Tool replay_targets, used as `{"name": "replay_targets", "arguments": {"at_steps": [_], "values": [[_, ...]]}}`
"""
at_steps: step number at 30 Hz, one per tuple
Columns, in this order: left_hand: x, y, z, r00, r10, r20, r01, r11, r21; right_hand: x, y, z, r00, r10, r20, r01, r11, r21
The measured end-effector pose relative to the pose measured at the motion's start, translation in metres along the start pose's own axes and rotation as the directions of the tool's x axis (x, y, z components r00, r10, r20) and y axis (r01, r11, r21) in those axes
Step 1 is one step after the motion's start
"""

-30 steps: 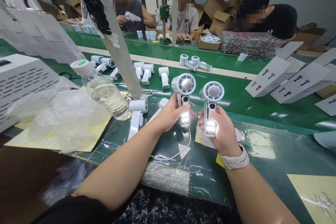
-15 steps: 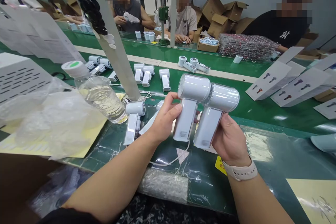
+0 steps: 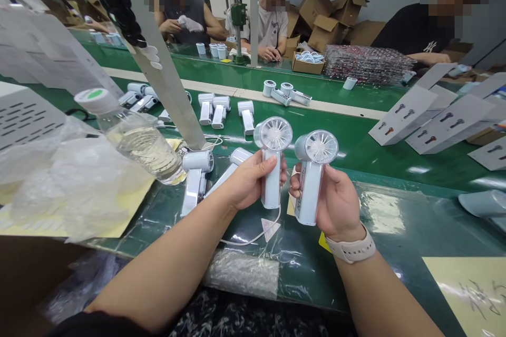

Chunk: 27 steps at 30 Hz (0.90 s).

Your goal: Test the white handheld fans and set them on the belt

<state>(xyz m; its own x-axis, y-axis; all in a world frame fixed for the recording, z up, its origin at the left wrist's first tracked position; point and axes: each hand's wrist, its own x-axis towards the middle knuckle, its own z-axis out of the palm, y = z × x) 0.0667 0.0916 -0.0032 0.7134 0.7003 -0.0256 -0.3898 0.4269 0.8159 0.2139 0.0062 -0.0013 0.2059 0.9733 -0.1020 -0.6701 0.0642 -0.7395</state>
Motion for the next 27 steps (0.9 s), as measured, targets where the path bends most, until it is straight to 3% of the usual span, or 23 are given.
{"name": "replay_targets", "arguments": {"at_steps": [4,7,10,16,27], "values": [[0.0011,0.0006,-0.0039,0.999,-0.017,0.037,0.019,0.998,-0.063,-0.001,-0.005,-0.0027,0.998,-0.05,0.05,0.05,0.999,0.003],[0.0003,0.0023,-0.0056,0.997,-0.003,0.077,0.008,0.998,-0.065,-0.0012,-0.0074,-0.007,0.996,-0.09,0.008,0.09,0.996,-0.011],[-0.0018,0.0042,-0.0045,0.998,0.006,0.067,-0.007,1.0,0.017,0.0003,-0.0076,-0.0083,0.985,-0.151,-0.081,0.15,0.989,-0.02],[-0.0057,0.0059,-0.003,0.999,0.018,0.049,-0.026,0.985,0.173,0.004,-0.005,-0.0052,0.958,-0.252,-0.133,0.245,0.967,-0.066],[-0.0042,0.0035,-0.0008,0.999,0.037,-0.01,-0.034,0.975,0.219,0.0022,-0.0037,0.0014,0.948,-0.238,-0.211,0.214,0.968,-0.13]]}}
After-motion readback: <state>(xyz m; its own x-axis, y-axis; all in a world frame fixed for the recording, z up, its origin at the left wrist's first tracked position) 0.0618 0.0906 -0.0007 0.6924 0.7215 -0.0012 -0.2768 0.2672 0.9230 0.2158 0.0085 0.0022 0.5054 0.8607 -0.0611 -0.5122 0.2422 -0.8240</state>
